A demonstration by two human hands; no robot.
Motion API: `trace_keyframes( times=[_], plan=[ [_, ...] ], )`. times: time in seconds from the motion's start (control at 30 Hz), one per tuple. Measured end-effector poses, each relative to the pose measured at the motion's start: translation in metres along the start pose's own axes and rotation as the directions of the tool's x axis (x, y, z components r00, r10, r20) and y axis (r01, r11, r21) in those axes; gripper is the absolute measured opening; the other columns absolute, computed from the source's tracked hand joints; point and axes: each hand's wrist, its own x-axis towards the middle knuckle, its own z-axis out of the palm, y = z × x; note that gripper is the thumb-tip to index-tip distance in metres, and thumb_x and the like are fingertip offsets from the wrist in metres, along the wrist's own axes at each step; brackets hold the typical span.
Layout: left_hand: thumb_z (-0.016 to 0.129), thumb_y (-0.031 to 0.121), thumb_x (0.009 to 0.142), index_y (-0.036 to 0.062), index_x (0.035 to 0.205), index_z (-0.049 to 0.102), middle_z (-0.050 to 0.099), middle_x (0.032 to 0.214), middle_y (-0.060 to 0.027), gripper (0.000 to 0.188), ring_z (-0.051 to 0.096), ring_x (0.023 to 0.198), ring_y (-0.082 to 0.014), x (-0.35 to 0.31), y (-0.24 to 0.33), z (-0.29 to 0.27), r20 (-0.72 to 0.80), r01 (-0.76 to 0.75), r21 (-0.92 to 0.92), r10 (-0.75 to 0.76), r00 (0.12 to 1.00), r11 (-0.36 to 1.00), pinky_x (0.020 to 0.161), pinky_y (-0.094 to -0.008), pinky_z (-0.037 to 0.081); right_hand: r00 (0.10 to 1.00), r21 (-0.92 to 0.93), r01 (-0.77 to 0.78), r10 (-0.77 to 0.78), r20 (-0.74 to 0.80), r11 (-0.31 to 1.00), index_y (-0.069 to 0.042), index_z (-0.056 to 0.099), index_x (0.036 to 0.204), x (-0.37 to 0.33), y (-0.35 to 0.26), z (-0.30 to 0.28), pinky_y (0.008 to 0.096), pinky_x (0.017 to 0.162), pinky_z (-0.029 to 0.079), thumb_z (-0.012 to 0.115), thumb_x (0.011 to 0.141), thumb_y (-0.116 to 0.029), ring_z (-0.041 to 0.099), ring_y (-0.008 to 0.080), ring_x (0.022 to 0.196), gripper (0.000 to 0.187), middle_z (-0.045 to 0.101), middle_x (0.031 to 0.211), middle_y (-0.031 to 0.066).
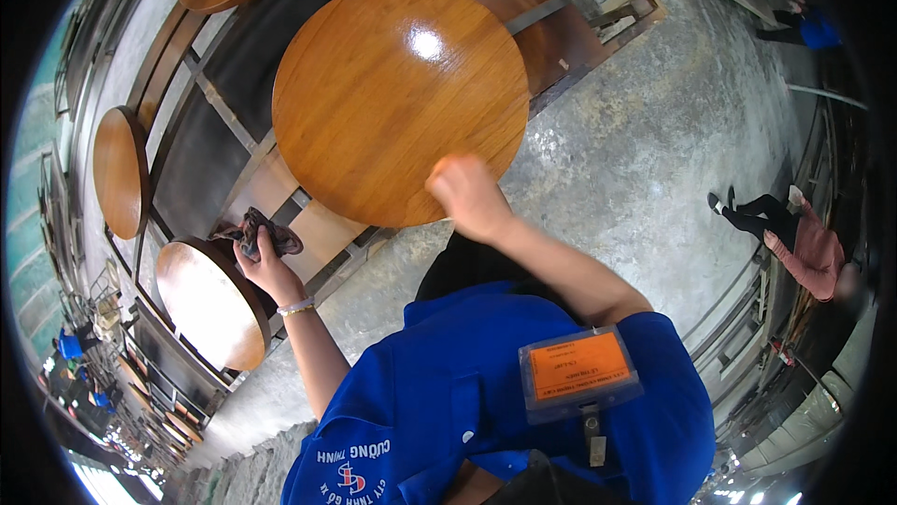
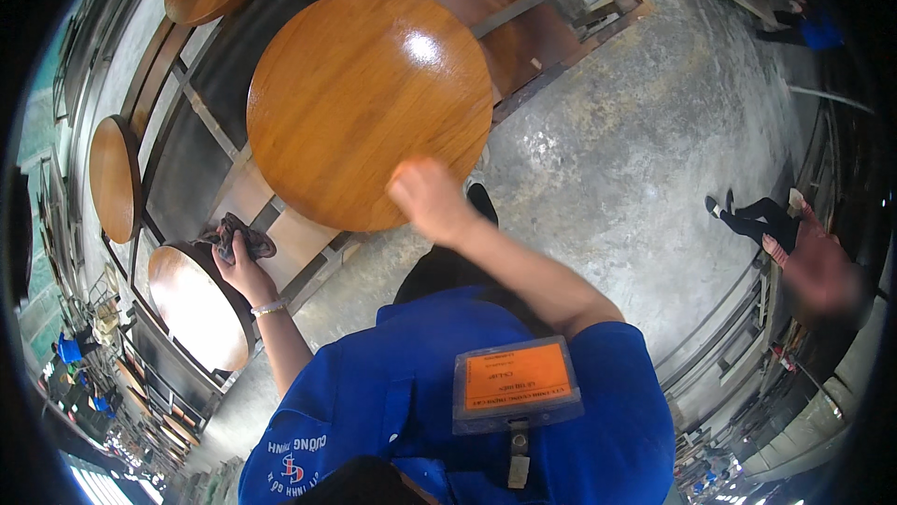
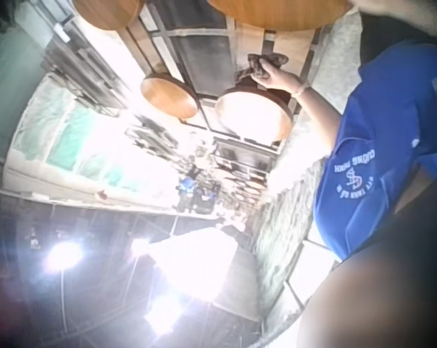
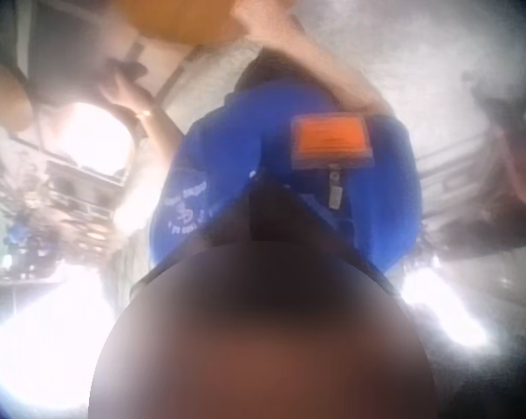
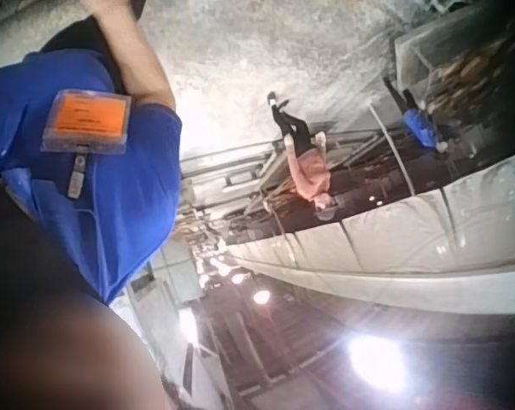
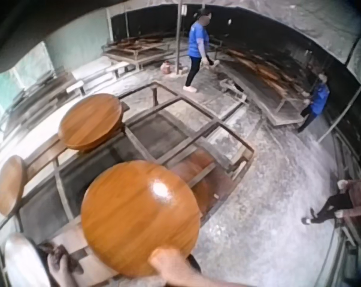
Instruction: The person polishes the surface of round wooden stools using a small orange pad and a cloth. They move between stools on a metal rack, applying the pad in circular motions and then wiping the surface with the cloth.
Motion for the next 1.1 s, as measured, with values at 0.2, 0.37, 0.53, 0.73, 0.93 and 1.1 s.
trace_keyframes(
  times=[0.2, 0.37, 0.53, 0.73, 0.93, 1.1],
  plan=[
    [0.073, 0.005, 0.101, -0.0045, 0.143, 0.057, 0.072, 0.127, -0.0119, 0.046, 0.07, 0.109, -0.0182, -0.005, -0.004, -0.004, -0.04, 0.01, 0.01, -0.01, 0.999, 1.0, 0.096, -0.0328, 0.059, 0.927, -0.134, -0.295, 0.249, -0.28, 0.946, -0.004, 0.063, 0.105, 0.011, 0.073, -0.047, 0.0532, 0.1, 0.046, 0.061, 0.086, 0.004, 0.055, 0.0412, 0.112, 0.02, 0.06, 0.115, 0.018],
    [0.073, 0.004, 0.101, -0.0023, 0.141, 0.059, 0.073, 0.124, -0.0108, 0.043, 0.07, 0.107, -0.0168, -0.014, 0.0, 0.011, -0.073, 0.008, 0.004, -0.008, 0.997, 1.0, 0.092, -0.0317, 0.059, 0.979, 0.127, 0.169, -0.181, 0.09, 0.977, -0.008, 0.067, 0.109, 0.0, -0.015, 0.02, 0.0522, 0.108, 0.047, 0.062, 0.09, -0.01, 0.059, 0.038, 0.122, 0.019, 0.064, 0.119, 0.0159],
    [0.075, 0.004, 0.1, -0.0016, 0.137, 0.061, 0.073, 0.12, -0.0087, 0.041, 0.07, 0.101, -0.0146, -0.025, 0.014, 0.038, -0.027, 0.021, -0.067, -0.023, 0.999, 0.998, 0.089, -0.0304, 0.059, 0.998, 0.135, 0.041, -0.046, 0.035, 0.99, -0.008, 0.067, 0.096, 0.033, 0.062, -0.008, 0.0507, 0.094, 0.05, 0.06, 0.086, -0.006, 0.063, 0.0349, 0.11, 0.012, 0.069, 0.105, 0.0134],
    [0.077, 0.004, 0.098, -0.0055, 0.139, 0.061, 0.075, 0.115, -0.0094, 0.045, 0.071, 0.093, -0.0122, -0.032, 0.02, 0.087, -0.049, 0.033, 0.007, -0.033, 0.998, 0.999, 0.082, -0.0274, 0.059, 0.607, -0.096, -0.579, 0.35, -0.714, 0.81, -0.001, 0.07, 0.104, 0.032, 0.269, -0.172, 0.0466, 0.099, 0.047, 0.066, 0.084, 0.007, 0.063, 0.0365, 0.104, 0.022, 0.069, 0.107, 0.0164],
    [0.087, 0.02, 0.086, 0.0025, 0.135, 0.065, 0.066, 0.127, -0.0208, 0.057, 0.065, 0.119, -0.0383, -0.024, 0.03, 0.159, -0.191, -0.104, 0.659, 0.3, 0.935, 0.745, 0.103, -0.0476, 0.053, 0.54, -0.072, -0.649, 0.393, -0.745, 0.757, 0.004, 0.066, 0.115, -0.032, 0.36, -0.247, 0.0427, 0.101, 0.052, 0.07, 0.099, 0.002, 0.065, 0.0324, 0.106, 0.016, 0.067, 0.112, 0.0172],
    [0.087, 0.032, 0.087, 0.007, 0.127, 0.068, 0.066, 0.124, -0.0202, 0.051, 0.062, 0.117, -0.0433, -0.04, 0.04, 0.225, -0.28, 0.027, 0.831, 0.375, 0.884, 0.556, 0.103, -0.0514, 0.051, 0.533, 0.029, -0.681, 0.522, -0.666, 0.732, 0.002, 0.062, 0.118, -0.036, 0.414, -0.258, 0.0419, 0.098, 0.053, 0.07, 0.101, -0.001, 0.064, 0.0311, 0.106, 0.018, 0.065, 0.113, 0.0159]
  ],
)
